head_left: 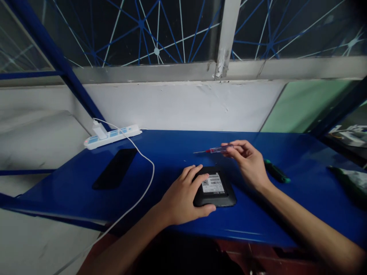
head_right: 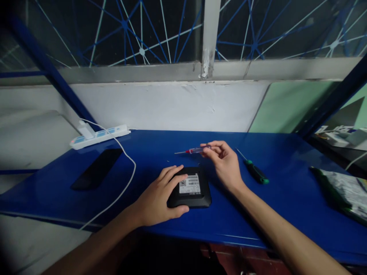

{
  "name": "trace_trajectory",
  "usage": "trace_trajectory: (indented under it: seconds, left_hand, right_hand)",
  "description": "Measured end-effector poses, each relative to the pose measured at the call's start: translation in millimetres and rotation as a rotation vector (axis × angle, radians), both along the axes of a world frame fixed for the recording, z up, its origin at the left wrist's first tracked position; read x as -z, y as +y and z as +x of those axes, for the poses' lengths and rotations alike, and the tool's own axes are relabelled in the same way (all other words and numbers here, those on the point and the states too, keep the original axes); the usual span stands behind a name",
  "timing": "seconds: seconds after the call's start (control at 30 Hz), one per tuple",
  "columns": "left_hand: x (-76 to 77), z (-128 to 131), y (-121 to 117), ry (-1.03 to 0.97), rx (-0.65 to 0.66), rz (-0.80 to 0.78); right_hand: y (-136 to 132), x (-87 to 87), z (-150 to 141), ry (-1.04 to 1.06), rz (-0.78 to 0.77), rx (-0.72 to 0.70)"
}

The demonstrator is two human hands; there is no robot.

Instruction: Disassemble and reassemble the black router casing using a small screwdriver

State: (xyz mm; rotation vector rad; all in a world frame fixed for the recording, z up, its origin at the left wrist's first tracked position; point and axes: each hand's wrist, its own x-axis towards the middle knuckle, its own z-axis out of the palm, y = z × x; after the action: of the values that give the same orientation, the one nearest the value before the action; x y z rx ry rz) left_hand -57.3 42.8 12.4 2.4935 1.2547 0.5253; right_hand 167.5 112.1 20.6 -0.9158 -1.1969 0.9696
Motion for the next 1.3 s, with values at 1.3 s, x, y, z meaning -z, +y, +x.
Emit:
trace_trajectory:
  seconds: [1.3]
  left_hand:
    - [-0.1,0,1,0.019,-0.006,0.023]
  right_hand:
    - [4,14.2,-6,-0.079,-0.119,-0.122]
